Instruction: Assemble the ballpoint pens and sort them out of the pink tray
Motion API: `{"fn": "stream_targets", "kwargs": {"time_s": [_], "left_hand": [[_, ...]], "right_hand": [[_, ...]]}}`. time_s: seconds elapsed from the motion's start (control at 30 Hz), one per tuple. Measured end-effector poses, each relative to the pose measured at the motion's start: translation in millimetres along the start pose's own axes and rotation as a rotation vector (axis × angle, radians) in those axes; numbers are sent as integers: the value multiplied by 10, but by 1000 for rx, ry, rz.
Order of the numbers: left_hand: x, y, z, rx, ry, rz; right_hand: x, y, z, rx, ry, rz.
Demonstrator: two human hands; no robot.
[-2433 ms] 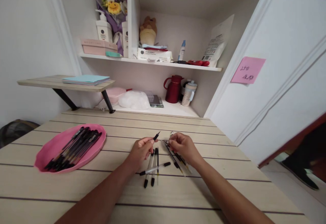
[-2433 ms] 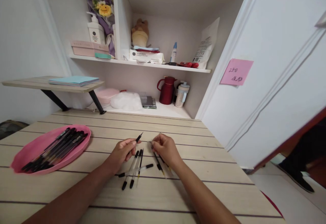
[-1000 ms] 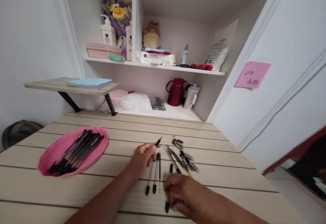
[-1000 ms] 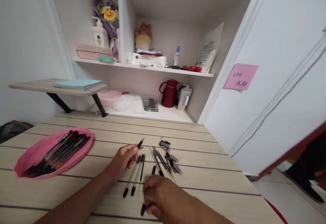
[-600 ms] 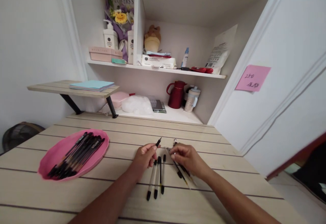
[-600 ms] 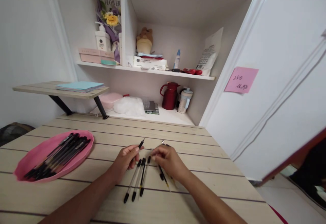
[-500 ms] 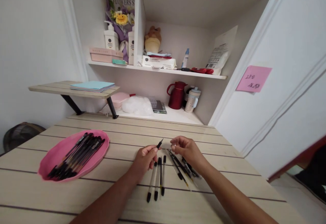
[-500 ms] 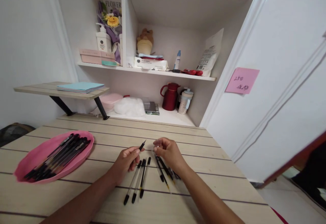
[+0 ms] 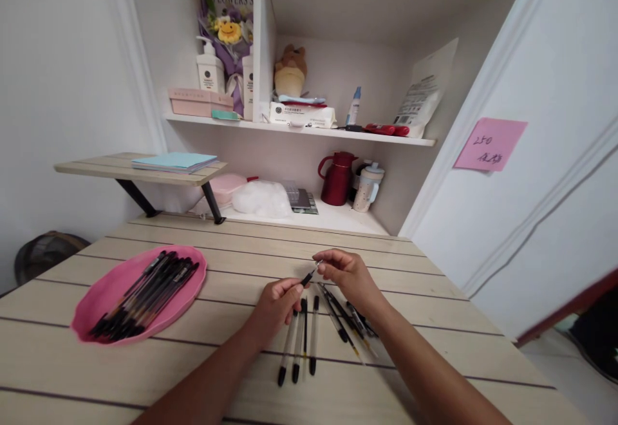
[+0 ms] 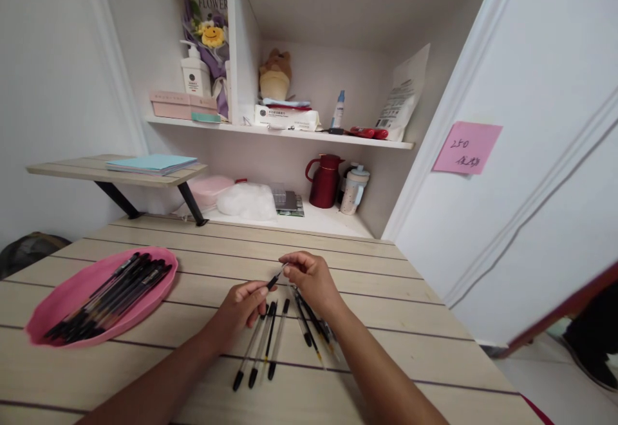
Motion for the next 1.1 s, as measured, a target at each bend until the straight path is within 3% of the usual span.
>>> {"fn": "stream_targets", "kwargs": {"time_s": [0.43,0.63,0.87,1.1], "left_hand": [[-8,13,-9,4,-45,-47],[-19,28,0,-10,-70,-50],[-39,48,-25,6,-27,-48],[-53,59,-31,17,-22,-46]], "right_hand": [[-119,105,-157,36,-131,-133],[-116,98,-134,-31,-69,-62],[-63,143,-195,73,-159,-132],[-76,139,-178,20,-133,-106]]}}
Point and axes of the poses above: each hand's wrist, its own y-axis away from the middle knuckle, its own z-axis out of the back of the hand, x = y × z, the point moved 8 cm from there along -y, towards the middle knuckle, and after that the axes turned 13 degrees about -y, right-handed, at the moved point
